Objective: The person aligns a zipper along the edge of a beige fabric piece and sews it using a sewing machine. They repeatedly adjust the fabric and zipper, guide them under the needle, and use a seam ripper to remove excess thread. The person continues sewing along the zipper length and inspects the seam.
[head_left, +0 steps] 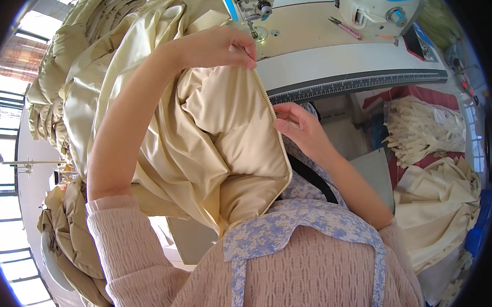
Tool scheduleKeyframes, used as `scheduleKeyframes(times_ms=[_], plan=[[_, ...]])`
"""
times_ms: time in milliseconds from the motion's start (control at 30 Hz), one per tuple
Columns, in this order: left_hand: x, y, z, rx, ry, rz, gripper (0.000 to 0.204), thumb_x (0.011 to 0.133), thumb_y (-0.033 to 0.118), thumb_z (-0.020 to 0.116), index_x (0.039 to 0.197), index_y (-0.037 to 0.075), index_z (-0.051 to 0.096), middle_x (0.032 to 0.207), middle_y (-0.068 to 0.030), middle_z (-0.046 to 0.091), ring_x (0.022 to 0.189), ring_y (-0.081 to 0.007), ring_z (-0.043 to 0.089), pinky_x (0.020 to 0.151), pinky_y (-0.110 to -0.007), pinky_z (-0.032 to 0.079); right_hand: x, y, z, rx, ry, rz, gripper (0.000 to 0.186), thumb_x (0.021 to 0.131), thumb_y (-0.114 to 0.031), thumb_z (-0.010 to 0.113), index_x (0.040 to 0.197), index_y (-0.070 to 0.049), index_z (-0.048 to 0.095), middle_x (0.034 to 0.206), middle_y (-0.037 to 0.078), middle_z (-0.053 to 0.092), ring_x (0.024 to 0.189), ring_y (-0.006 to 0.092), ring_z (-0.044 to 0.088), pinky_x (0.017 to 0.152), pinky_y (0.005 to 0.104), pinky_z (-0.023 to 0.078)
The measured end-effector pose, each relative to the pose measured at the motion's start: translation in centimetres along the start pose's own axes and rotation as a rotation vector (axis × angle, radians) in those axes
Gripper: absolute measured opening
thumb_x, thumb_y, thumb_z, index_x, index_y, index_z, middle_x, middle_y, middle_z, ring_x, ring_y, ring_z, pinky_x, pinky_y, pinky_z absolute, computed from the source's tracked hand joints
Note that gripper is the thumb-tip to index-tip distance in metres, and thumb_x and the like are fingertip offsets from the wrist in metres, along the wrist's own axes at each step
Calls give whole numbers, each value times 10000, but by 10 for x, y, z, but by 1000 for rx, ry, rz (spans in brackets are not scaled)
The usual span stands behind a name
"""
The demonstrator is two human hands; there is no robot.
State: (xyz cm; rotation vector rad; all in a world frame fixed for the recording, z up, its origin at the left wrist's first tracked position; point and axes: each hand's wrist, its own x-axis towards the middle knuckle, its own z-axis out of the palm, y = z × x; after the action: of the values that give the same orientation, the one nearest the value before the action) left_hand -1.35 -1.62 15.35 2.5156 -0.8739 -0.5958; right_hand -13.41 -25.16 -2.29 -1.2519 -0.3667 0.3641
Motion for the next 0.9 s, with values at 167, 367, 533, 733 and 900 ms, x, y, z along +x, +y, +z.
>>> scheduleKeyframes(times_ms=[167,367,533,733,900], plan=[[-10,11,-10,72,-120,-98,393,908,409,749,1061,48,719,1033,-59,701,995,-194,632,877,-346,481,5,-3,2,71,-79,137,211,1011,-179,701,1135,-11,673,986,-27,678,906,32,595,838,224,493],[-17,13,3,-36,-57,-142,368,957,425,723,1050,70,705,1012,-16,635,1038,-164,554,913,-340,439,0,-11,3,60,-112,190,188,1012,-186,701,1098,-22,670,972,-41,668,901,25,580,815,209,472],[-23,6,17,-225,-32,-131,311,1020,390,667,1062,82,665,925,43,607,882,-87,510,780,-284,430,6,-17,11,54,-106,123,192,1018,-200,694,1089,-23,672,972,-46,664,914,25,580,817,212,473],[-25,-2,23,-227,-27,-49,279,1048,359,634,1042,81,645,865,58,567,815,-64,470,710,-267,406,4,-21,11,84,-170,146,194,1016,-201,698,1094,-25,675,986,-42,672,909,29,585,823,215,478],[-24,-4,27,-280,9,-13,271,1049,340,637,1042,70,652,868,65,571,810,-52,463,711,-260,404,-1,-17,7,89,-152,154,200,1007,-203,711,1095,-26,674,989,-42,671,891,27,585,810,219,483]])
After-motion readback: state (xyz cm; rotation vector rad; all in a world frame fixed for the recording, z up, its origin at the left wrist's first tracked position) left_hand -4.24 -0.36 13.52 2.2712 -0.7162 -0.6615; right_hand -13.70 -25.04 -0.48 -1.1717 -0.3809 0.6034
